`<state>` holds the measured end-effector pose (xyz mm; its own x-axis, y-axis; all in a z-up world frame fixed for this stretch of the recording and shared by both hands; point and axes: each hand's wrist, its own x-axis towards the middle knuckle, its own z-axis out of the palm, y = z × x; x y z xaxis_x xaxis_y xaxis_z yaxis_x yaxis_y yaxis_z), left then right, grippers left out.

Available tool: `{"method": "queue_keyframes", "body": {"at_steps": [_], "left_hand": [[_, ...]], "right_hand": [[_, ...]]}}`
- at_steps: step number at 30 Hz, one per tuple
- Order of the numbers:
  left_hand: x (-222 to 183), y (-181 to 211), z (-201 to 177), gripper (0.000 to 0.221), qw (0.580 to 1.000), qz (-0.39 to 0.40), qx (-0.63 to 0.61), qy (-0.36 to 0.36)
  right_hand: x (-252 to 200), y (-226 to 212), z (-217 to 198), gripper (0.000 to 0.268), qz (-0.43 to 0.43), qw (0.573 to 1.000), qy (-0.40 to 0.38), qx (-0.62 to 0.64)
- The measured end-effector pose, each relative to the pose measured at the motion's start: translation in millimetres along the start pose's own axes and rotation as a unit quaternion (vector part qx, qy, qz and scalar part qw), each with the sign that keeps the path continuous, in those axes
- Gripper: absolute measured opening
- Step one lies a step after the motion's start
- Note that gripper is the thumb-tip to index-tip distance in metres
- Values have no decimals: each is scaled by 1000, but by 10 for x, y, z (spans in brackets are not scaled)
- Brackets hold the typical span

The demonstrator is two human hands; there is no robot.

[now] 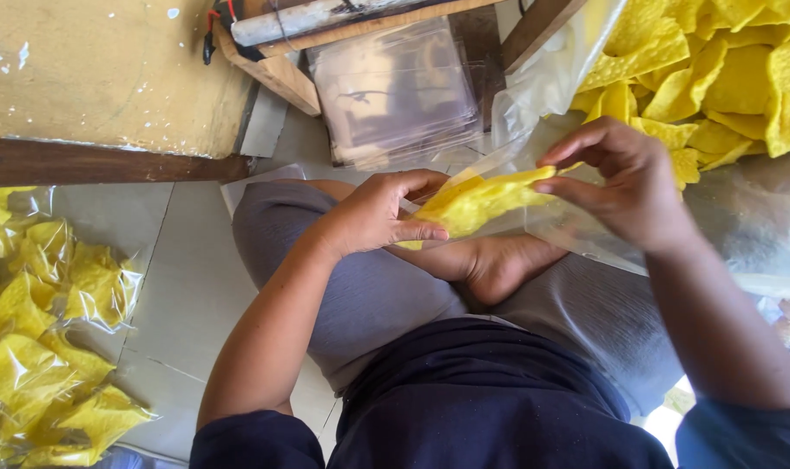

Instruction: Packaging individual yellow snacks into small plastic bags and sealing them with a heat sealer

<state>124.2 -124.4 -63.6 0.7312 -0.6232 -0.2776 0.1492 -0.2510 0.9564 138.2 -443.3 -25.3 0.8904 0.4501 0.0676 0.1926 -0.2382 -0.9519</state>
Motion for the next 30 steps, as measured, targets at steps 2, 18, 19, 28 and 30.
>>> {"method": "queue_keyframes", "body": {"at_steps": [2, 18, 19, 28, 30], "left_hand": [[-46, -58, -34, 64, 1000, -18, -3, 8], [-199, 43, 67, 60, 978, 100, 21, 182], [-209, 75, 97, 57, 967, 141, -34, 210], [-153, 114, 573, 70, 933, 192, -162, 258], [-146, 119, 728, 80, 909, 236, -264, 221]], "right_hand": [[101, -49, 228, 35, -25, 999, 16, -23], [265, -484, 519, 29, -169, 939, 49, -296], [216, -513, 412, 43, -166, 923, 130, -321], [122, -473, 884, 35, -112, 950, 287, 49], [91, -360, 927, 20, -147, 927, 328, 101]]}}
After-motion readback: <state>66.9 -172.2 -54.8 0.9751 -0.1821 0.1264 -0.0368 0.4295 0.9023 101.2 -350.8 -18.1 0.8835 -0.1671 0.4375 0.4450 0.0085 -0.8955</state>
